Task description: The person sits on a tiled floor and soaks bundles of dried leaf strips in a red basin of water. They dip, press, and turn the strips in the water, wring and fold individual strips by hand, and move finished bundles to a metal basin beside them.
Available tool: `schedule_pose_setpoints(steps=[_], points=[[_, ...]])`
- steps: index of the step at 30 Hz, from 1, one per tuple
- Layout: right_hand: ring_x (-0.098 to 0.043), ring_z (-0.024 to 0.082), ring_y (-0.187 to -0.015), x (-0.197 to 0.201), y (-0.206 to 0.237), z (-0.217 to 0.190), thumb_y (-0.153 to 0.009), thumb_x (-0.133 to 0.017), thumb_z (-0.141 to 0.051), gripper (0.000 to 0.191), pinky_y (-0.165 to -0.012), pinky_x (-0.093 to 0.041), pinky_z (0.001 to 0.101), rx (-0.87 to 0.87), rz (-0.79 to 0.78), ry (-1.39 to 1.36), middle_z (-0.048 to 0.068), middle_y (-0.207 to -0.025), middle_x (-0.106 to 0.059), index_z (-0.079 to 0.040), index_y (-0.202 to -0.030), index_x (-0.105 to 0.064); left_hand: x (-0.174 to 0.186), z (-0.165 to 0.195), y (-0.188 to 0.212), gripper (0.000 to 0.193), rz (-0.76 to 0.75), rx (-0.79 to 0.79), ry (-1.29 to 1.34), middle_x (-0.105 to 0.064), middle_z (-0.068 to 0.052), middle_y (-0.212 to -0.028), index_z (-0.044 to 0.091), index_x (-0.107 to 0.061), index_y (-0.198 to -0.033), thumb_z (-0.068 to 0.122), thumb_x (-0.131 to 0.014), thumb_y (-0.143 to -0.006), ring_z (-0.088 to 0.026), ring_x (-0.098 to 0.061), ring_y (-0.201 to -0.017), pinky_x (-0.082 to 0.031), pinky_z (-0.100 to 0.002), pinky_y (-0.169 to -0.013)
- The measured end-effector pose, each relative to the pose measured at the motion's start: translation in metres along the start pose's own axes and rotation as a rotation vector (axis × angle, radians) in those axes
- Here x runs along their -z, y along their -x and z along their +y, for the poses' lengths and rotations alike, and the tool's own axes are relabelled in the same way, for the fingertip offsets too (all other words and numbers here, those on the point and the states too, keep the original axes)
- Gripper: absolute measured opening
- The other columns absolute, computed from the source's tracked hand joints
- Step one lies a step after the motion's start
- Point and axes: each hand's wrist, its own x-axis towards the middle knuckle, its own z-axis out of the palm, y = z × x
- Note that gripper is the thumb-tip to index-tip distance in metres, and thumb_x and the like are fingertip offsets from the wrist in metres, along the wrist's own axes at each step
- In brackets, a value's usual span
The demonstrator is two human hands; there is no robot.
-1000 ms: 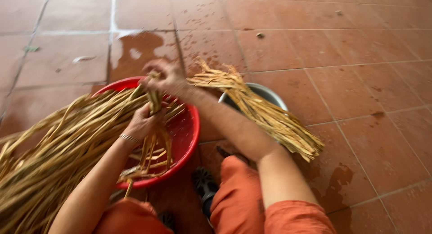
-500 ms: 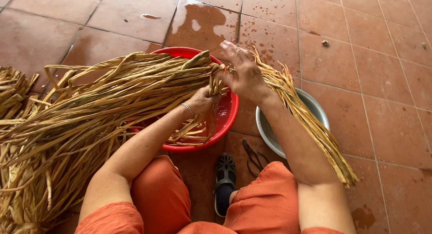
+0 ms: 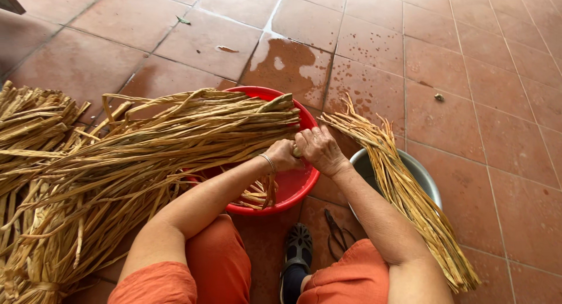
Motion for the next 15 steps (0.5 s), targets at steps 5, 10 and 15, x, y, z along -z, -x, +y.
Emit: schedule_pose_setpoints(steps=[5,10,15], points=[[-0.067,0.027,-0.075,-0.028,0.004,-0.009,-0.09,-0.06,-0.009,0.003,-0.061,-0.057,0.0424,-0.159,-0.105,0.055,0.011,-0.085,-0.063,-0.007,-0.09,-0.057,0.005,0.001,-0.006,0.04,0.211,-0.023,-0.389,-0.073,-0.022,-0.087,0.006,-0.05,-0.116,0.02,-0.069,-0.085,-0.042,-0.072,-0.086,-0.056,-0.052,-0.075],[-0.072,0.037,-0.082,-0.042,-0.001,-0.027,-0.099,-0.054,-0.022,0.021,-0.075,-0.058,0.0493,-0.497,-0.398,-0.322,0.02,-0.087,-0.07,-0.003,-0.093,-0.06,0.014,-0.005,-0.008,0.036,0.185,-0.206,-0.618,-0.073,-0.021,-0.076,0.003,-0.041,-0.124,0.016,-0.058,-0.095,-0.04,-0.074,-0.074,-0.058,-0.051,-0.065],[-0.07,0.041,-0.092,-0.053,-0.004,-0.041,-0.092,-0.064,-0.029,0.028,-0.084,-0.055,0.0515,-0.679,-0.467,-0.65,0.026,-0.092,-0.073,-0.003,-0.098,-0.068,0.023,-0.015,-0.003,0.04,0.136,-0.302,-0.727,-0.072,-0.019,-0.074,0.003,-0.04,-0.122,0.02,-0.061,-0.093,-0.038,-0.074,-0.068,-0.058,-0.049,-0.058]])
